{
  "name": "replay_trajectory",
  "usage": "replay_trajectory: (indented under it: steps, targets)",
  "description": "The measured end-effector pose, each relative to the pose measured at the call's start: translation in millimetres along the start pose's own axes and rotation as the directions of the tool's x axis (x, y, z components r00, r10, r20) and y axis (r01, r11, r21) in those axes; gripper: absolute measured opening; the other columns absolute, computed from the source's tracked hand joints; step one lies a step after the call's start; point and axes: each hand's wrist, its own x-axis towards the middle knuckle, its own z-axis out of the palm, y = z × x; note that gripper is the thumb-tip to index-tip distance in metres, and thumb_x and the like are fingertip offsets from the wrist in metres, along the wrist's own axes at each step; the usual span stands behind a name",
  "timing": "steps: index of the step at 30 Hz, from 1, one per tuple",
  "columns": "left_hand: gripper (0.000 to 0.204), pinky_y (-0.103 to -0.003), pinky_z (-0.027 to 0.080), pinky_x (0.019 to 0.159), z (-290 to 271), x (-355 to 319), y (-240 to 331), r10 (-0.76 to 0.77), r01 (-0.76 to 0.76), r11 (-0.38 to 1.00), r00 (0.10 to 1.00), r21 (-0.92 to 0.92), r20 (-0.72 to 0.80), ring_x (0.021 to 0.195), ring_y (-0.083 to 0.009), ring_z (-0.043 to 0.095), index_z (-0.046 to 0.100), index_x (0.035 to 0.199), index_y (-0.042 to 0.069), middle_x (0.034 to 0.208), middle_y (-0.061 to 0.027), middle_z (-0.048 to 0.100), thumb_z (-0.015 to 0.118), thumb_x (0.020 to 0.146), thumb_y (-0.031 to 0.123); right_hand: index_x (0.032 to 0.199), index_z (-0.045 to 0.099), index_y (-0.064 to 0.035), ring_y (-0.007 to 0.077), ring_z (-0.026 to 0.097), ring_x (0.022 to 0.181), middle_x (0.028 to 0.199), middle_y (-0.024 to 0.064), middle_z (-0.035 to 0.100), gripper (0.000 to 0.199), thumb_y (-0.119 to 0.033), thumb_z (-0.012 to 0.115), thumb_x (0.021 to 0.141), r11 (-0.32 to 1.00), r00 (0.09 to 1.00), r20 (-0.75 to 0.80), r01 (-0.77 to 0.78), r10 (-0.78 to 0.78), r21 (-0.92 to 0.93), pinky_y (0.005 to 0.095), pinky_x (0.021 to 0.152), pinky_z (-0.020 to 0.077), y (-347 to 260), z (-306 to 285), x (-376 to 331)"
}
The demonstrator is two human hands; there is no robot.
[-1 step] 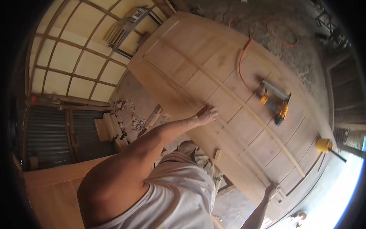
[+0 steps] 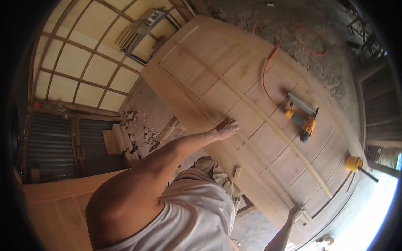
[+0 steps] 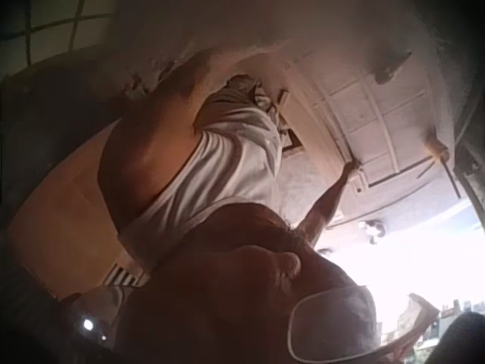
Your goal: Installing decorative wooden slats onto a wooden door panel using a nail gun and glue.
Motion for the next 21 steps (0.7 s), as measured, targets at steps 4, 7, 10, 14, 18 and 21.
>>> replay_trajectory:
  steps: [4, 7, 10, 14, 18, 21]
  targets:
    - [0.032, -0.052, 0.048, 0.099, -35.3, 7.8, 32.8, 0.018, -0.062, 0.937, 0.992, 0.343, 0.129, 0.122, -0.0372, 0.055, 0.064, 0.111, 0.015, 0.122, -0.0130, 0.056, 0.081, 0.088, 0.028, 0.138, 0.071, -0.0090, 0.0552, 0.060, 0.133, 0.152, 0.0306, 0.058, 0.039, -0.014, 0.050, 0.105, 0.999, 0.987, 0.160, 0.035, -0.031, -0.024, 0.0601, 0.113, 0.0472, -21.4, -35.1, -9.7]
    - [0.032, -0.052, 0.049, 0.097, -37.8, 4.2, 26.4, 0.010, -0.034, 0.956, 0.996, 0.290, 0.085, 0.123, -0.0370, 0.055, 0.064, 0.112, 0.015, 0.122, -0.0127, 0.056, 0.081, 0.087, 0.027, 0.152, 0.058, -0.0073, 0.0568, 0.058, 0.134, 0.150, 0.0341, 0.058, 0.048, -0.017, 0.052, 0.106, 0.982, 0.977, 0.156, -0.163, 0.147, 0.097, 0.0591, 0.112, 0.0483, -40.7, -46.1, -4.1]
    - [0.032, -0.052, 0.050, 0.097, -38.5, 1.6, 28.1, 0.017, -0.031, 0.952, 0.999, 0.303, 0.048, 0.124, -0.0369, 0.055, 0.065, 0.113, 0.015, 0.123, -0.0132, 0.057, 0.081, 0.088, 0.027, 0.161, 0.046, -0.0047, 0.0568, 0.057, 0.135, 0.147, 0.0372, 0.059, 0.057, -0.020, 0.055, 0.107, 0.914, 0.941, 0.177, -0.326, 0.289, 0.243, 0.0589, 0.111, 0.0487, -48.6, -57.4, 1.4]
    - [0.028, -0.049, 0.048, 0.103, -37.9, 9.5, 38.4, -0.017, 0.002, 0.952, 0.999, 0.306, 0.045, 0.123, -0.0325, 0.057, 0.067, 0.111, 0.015, 0.120, -0.0101, 0.059, 0.080, 0.089, 0.026, 0.160, 0.043, 0.0018, 0.0527, 0.063, 0.131, 0.140, 0.0383, 0.063, 0.060, -0.021, 0.060, 0.107, 0.933, 0.960, 0.164, -0.264, 0.228, 0.245, 0.0566, 0.109, 0.0502, -32.9, -52.3, 3.0]
    - [0.028, -0.049, 0.047, 0.103, -41.5, 3.4, 41.3, -0.022, 0.010, 0.939, 0.999, 0.344, 0.031, 0.122, -0.0325, 0.058, 0.067, 0.112, 0.015, 0.120, -0.0098, 0.059, 0.080, 0.089, 0.026, 0.158, 0.043, 0.0042, 0.0523, 0.065, 0.128, 0.139, 0.0382, 0.064, 0.060, -0.018, 0.061, 0.106, 0.921, 0.955, 0.189, -0.274, 0.227, 0.276, 0.0553, 0.108, 0.0515, -41.1, -51.9, 6.7]
    - [0.028, -0.049, 0.046, 0.104, -40.6, -6.2, 41.3, -0.036, 0.029, 0.932, 0.999, 0.361, 0.011, 0.121, -0.0325, 0.058, 0.067, 0.113, 0.014, 0.121, -0.0097, 0.060, 0.079, 0.090, 0.025, 0.159, 0.041, 0.0055, 0.0522, 0.064, 0.130, 0.140, 0.0374, 0.064, 0.061, -0.017, 0.060, 0.105, 0.919, 0.948, 0.244, -0.272, 0.204, 0.286, 0.0544, 0.109, 0.0509, -42.8, -51.8, 11.0]
